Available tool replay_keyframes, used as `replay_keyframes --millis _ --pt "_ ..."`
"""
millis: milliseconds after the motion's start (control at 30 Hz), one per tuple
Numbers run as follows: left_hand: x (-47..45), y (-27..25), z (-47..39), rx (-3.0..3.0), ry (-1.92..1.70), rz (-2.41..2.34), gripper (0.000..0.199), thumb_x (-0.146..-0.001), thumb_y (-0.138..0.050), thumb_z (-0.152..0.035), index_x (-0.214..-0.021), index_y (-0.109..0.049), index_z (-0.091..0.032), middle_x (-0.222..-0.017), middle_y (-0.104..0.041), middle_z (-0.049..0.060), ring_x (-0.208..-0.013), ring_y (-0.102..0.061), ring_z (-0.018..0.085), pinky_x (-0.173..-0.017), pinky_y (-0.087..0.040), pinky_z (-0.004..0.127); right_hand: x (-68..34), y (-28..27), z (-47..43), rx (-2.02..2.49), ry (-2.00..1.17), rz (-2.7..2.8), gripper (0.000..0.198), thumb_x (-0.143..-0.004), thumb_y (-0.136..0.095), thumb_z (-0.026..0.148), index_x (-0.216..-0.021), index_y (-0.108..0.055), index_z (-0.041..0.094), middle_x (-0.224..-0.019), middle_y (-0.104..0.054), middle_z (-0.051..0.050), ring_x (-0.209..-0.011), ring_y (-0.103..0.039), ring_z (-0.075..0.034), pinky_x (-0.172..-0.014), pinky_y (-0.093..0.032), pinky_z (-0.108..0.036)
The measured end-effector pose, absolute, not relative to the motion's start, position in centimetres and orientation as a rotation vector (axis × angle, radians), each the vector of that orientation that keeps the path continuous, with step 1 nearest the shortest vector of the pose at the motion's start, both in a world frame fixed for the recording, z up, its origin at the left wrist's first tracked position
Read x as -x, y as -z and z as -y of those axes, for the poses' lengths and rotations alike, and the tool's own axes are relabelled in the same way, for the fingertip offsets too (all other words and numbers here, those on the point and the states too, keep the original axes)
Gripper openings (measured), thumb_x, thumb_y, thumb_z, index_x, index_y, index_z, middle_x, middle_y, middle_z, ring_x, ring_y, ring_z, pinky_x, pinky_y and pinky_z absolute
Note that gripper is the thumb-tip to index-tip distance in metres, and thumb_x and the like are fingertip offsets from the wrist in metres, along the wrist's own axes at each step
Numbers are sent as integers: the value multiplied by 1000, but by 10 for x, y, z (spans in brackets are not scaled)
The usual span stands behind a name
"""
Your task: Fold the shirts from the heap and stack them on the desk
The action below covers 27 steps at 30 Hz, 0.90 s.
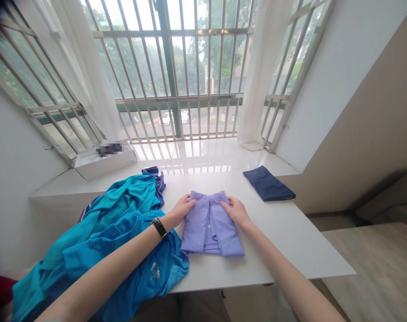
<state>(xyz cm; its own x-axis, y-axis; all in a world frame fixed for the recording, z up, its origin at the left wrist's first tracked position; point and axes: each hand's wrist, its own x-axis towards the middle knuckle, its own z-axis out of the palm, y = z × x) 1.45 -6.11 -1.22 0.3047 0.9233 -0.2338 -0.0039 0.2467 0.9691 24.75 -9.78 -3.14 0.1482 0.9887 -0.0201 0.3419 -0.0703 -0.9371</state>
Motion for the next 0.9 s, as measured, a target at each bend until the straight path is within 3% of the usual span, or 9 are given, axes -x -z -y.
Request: replay_keyframes --millis 133,200,367,533,600,667,733,800,900 --pt "-8 22 60 -1673 -881 -1224 60 -86 -61 -29 -139 -40 -9 -149 -40 23 -141 -35 31 -117 -28 45 -254 50 101 1586 -498 1503 56 -87 -53 54 -129 -53 17 -127 -61 -18 -118 -59 -30 -101 -49 -49" --pt "-3 23 70 -2024 -771 -1215 67 -87 -59 -33 -144 -36 -7 -157 -27 23 -148 -19 32 -121 -17 47 -256 53 111 1549 -407 1633 54 -92 -46 52 -134 -49 18 -135 -55 -17 -128 -52 -29 -110 -41 -50" --pt "-5 30 91 -2458 -483 -1085 70 -93 -49 -51 -149 -35 -11 -160 -20 20 -149 -7 37 -119 -14 56 -243 61 131 1592 -369 1668 56 -97 -37 52 -144 -39 22 -150 -42 -15 -141 -36 -29 -119 -27 -52" --pt "-13 20 49 -2667 -304 -977 64 -95 -47 -51 -148 -39 -17 -159 -25 17 -148 -12 39 -117 -15 58 -200 67 139 1717 -350 1561 62 -97 -32 55 -146 -39 17 -158 -25 -17 -147 -20 -33 -118 -23 -57" --pt "-12 10 28 -2776 -239 -945 60 -93 -53 -49 -145 -43 -21 -159 -26 15 -148 -15 38 -116 -18 58 -188 63 140 1733 -372 1585 62 -96 -35 56 -143 -44 17 -158 -26 -17 -147 -20 -36 -116 -25 -59" --pt "-9 0 17 -2864 -254 -944 54 -91 -59 -43 -140 -48 -23 -157 -31 12 -145 -22 37 -115 -24 55 -188 52 134 1677 -361 1652 55 -95 -40 55 -133 -56 19 -154 -35 -17 -144 -28 -36 -114 -29 -58" --pt "-6 -7 18 -2885 -312 -973 41 -92 -59 -36 -131 -56 -24 -147 -45 11 -136 -39 33 -109 -35 49 -202 39 116 1565 -299 1719 42 -95 -44 49 -117 -65 21 -144 -49 -15 -136 -41 -32 -113 -33 -53" --pt "-5 -9 28 -2856 -327 -990 25 -94 -54 -31 -117 -63 -23 -125 -60 9 -116 -54 27 -99 -44 42 -223 28 90 1488 -242 1727 35 -94 -44 41 -111 -67 21 -128 -62 -13 -124 -54 -27 -109 -39 -47" --pt "-3 -5 44 -2817 -302 -967 18 -96 -51 -27 -104 -67 -22 -105 -64 6 -95 -59 21 -88 -48 34 -251 25 53 1642 -269 1730 36 -88 -50 39 -113 -65 17 -111 -69 -13 -108 -63 -28 -98 -47 -44"
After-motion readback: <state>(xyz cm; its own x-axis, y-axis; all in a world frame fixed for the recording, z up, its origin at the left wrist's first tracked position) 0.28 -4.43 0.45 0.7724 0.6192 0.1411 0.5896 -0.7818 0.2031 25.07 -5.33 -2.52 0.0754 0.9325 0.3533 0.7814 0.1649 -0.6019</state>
